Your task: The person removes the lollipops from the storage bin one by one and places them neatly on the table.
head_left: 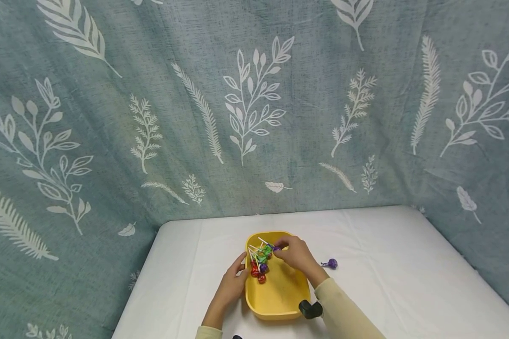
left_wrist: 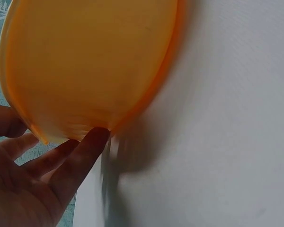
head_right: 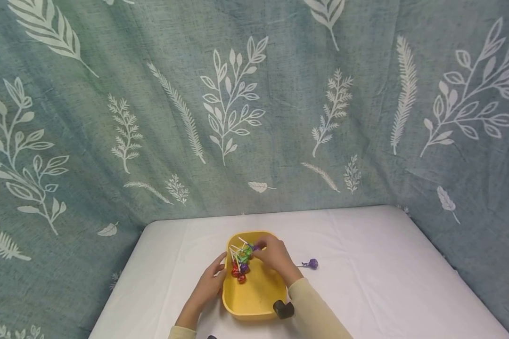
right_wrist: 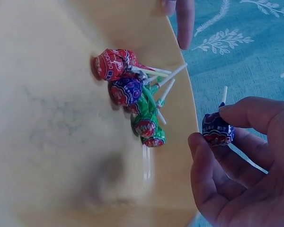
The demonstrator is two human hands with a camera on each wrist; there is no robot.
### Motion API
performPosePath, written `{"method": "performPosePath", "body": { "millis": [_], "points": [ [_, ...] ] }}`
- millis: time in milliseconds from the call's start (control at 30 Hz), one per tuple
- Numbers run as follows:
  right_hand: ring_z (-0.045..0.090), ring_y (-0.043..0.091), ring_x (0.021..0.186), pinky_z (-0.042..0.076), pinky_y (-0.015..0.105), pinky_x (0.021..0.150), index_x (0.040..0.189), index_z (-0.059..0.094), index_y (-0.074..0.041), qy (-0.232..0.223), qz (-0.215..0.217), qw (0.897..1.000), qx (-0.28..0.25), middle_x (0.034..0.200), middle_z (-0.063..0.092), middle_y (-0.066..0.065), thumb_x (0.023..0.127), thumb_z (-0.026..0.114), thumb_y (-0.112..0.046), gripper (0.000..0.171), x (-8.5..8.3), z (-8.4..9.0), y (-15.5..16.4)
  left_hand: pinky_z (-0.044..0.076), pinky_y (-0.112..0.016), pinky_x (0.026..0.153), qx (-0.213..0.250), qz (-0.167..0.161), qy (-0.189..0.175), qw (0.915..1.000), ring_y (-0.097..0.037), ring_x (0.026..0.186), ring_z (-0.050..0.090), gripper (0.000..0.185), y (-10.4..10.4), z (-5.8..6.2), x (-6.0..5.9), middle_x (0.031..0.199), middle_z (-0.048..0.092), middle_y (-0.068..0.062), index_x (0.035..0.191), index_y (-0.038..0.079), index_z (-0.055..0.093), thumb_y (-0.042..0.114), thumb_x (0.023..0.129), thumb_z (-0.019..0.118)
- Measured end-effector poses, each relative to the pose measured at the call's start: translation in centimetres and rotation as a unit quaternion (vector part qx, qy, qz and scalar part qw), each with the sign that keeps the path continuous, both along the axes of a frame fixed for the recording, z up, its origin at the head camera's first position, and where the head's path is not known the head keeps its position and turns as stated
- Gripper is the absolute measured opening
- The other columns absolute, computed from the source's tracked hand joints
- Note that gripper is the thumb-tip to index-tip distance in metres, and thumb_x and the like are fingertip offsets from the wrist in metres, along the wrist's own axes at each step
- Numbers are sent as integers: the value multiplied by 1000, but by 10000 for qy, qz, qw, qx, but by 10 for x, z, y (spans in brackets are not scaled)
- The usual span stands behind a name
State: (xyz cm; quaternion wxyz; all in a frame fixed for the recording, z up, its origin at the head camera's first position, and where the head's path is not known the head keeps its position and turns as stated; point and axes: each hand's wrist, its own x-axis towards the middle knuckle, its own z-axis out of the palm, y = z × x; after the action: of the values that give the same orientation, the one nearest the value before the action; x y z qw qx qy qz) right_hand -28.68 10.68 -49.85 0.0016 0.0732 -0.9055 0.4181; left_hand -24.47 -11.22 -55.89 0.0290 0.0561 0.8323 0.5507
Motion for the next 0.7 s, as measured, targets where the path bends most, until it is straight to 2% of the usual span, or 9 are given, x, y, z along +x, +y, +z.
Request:
{"method": "performPosePath", "body": {
  "millis": [167, 433, 700],
  "points": [
    [66, 22, 92, 56, 43, 81, 108, 75, -7, -19, -190, 9998, -48, 104, 72, 5, 88, 76, -13, 21, 5, -3, 9, 54, -51, 90, 1, 32, -56, 10000, -35, 110, 64, 53, 0, 0, 1, 129, 61, -24, 154, 11, 43, 13, 102, 53],
    [69, 28, 98, 59, 41, 79, 113, 73, -4, 20, -346, 9984, -453, 110, 71, 7, 89, 75, -9, 25, 12, -7, 26, 55, -48, 88, 24, 54, -99, 9999, -33, 108, 65, 53, 0, 1, 1, 129, 61, -23, 155, 12, 43, 14, 103, 53],
    [70, 28, 100, 59, 39, 80, 112, 74, -6, 194, -437, 9957, -788, 113, 72, 8, 90, 74, -6, 22, 22, -9, 41, 55, -47, 88, 55, 46, -130, 9999, -33, 109, 64, 53, 0, 2, 3, 130, 60, -23, 155, 12, 43, 14, 103, 53]
  ]
}}
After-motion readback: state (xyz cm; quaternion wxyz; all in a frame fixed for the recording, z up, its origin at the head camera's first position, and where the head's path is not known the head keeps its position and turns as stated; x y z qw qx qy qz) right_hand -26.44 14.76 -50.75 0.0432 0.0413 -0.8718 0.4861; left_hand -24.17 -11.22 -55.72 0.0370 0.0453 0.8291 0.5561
